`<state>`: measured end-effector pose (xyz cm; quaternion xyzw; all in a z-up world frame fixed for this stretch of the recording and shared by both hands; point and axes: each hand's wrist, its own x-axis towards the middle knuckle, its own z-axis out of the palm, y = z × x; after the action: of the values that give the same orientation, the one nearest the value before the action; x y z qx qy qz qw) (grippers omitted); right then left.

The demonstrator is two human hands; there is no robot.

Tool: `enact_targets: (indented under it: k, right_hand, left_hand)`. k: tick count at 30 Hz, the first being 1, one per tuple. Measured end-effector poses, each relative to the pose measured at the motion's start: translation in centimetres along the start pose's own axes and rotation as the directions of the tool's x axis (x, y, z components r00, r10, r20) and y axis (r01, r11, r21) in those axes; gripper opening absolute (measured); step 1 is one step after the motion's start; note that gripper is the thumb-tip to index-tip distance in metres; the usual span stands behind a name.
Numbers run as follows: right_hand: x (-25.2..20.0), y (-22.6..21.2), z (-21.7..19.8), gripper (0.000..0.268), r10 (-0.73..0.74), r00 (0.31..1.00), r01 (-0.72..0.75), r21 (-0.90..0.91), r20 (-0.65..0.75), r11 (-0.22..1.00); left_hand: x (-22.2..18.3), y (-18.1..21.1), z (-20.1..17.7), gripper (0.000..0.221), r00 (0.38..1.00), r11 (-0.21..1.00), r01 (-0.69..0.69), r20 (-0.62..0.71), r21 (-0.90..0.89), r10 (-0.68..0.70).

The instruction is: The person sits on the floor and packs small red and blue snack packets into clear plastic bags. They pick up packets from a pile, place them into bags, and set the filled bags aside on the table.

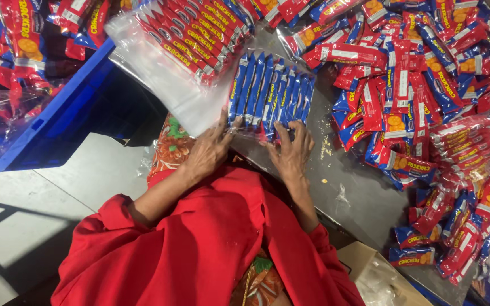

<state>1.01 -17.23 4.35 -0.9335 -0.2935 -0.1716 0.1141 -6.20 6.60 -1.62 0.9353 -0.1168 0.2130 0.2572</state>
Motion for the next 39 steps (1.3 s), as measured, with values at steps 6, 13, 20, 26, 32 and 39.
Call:
enact_targets:
  k: [6, 13, 20, 26, 32, 39]
  right_hand:
    - [0.5, 0.1, 2.5, 0.043, 0.215, 0.973, -0.220, -0.061, -0.081, 0.974]
    - [1.8, -4.9, 0.9, 0.066, -0.077, 0.987, 0.051, -0.176, -0.144, 0.983]
    - [5.4, 5.4, -2.4, 0.053, 0.013, 0.889, 0.062, 0.149, -0.457, 0.987]
    - [7.2, 24.8, -11.7, 0.050, 0.085, 0.807, -0.288, -0.264, -0.584, 0.921]
    - [12.6, 44.4, -12.9, 0.086, 0.447, 0.795, -0.600, -0.423, -0.410, 0.679]
    - [1.9, 56.2, -15.2, 0.090, 0.493, 0.701, -0.544, 0.059, -0.515, 0.837]
  left_hand:
    - [0.5, -0.6, -1.0, 0.069, 0.996, 0.991, -0.076, 0.039, -0.110, 0.081]
    - [3.5, 3.0, -2.8, 0.035, 0.975, 0.862, 0.151, 0.218, -0.483, -0.049]
    - [6.3, 6.2, -4.1, 0.061, 0.982, 0.768, -0.159, -0.017, -0.621, 0.190]
    - [6.9, 3.2, -4.1, 0.048, 0.991, 0.895, -0.053, 0.086, -0.442, 0.101]
    - [8.2, 3.6, -1.1, 0.055, 0.973, 0.950, -0.030, 0.207, -0.309, 0.098]
    - [10.6, 3.5, 1.1, 0.059, 0.955, 0.961, -0.097, 0.248, -0.258, 0.163]
